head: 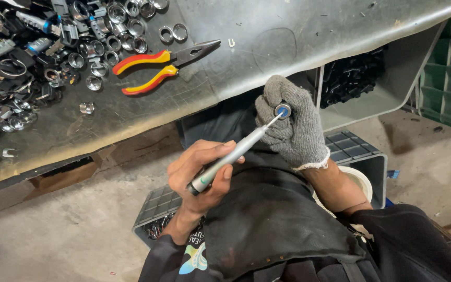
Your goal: The person sits at a workbench and uses a handheld deburring tool to scrape the inner edges of small metal fittings, working on one fitting at a time over their lap. They rotate each fitting, ream its opening, and place the finished fitting aside before picking up the next one.
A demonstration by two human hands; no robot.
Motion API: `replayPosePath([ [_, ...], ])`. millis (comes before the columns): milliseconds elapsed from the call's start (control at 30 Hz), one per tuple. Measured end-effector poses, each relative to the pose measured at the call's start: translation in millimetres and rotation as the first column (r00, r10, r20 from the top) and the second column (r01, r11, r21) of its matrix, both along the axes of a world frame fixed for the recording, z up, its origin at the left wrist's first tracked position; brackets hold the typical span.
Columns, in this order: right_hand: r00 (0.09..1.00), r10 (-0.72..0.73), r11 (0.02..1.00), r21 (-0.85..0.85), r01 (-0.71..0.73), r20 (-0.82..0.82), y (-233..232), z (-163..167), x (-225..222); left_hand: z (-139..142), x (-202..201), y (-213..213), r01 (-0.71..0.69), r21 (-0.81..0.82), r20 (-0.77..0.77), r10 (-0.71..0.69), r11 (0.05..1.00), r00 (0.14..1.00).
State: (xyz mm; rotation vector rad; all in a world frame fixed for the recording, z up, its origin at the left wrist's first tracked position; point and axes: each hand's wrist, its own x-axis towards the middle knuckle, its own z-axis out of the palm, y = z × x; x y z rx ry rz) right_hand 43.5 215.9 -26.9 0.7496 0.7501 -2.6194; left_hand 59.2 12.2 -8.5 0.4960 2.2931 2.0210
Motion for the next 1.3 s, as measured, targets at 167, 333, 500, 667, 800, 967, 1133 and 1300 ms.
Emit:
replayPosePath([
  [167, 0.999, 0.026, 1.000, 0.018, -0.025, -0.035, 2, -1, 0, -4, -1, 1, 0.002, 0.016, -0.007, -0.002, 1.000, 1.000],
  [333, 0.999, 0.034, 0.999, -0.013, -0.035, -0.037, 6, -4, 1, -6, -3, 2, 0.059, 0.076, -0.025, -0.057, 0.995, 0.998],
  [500, 0.998, 0.056, 0.998, -0.014, -0.055, 0.020, 9, -5, 0, -7, -3, -1, 0.085, 0.073, 0.019, -0.086, 0.994, 0.996],
  [667, 0.993, 0.093, 0.994, -0.066, -0.088, 0.071, 12, -7, -1, -11, -2, 2, 0.083, 0.052, 0.007, -0.084, 0.995, 0.996],
  [800, 0.993, 0.088, 0.993, -0.086, -0.082, 0.074, 13, -12, -1, -15, -2, 2, 0.095, 0.064, 0.021, -0.097, 0.993, 0.995],
  [967, 0.991, 0.045, 0.999, -0.009, -0.044, 0.129, 12, -20, 2, -24, 1, 3, 0.118, 0.193, 0.212, -0.159, 0.974, 0.964],
  [1133, 0.981, -0.040, 0.999, -0.001, 0.041, 0.191, 12, -18, 5, -40, 11, 19, 0.049, 0.362, 0.240, -0.144, 0.931, 0.960],
  [1300, 0.994, -0.028, 0.993, 0.116, 0.016, 0.103, 15, -6, 8, -49, 23, 32, 0.021, 0.414, 0.253, -0.138, 0.910, 0.958],
])
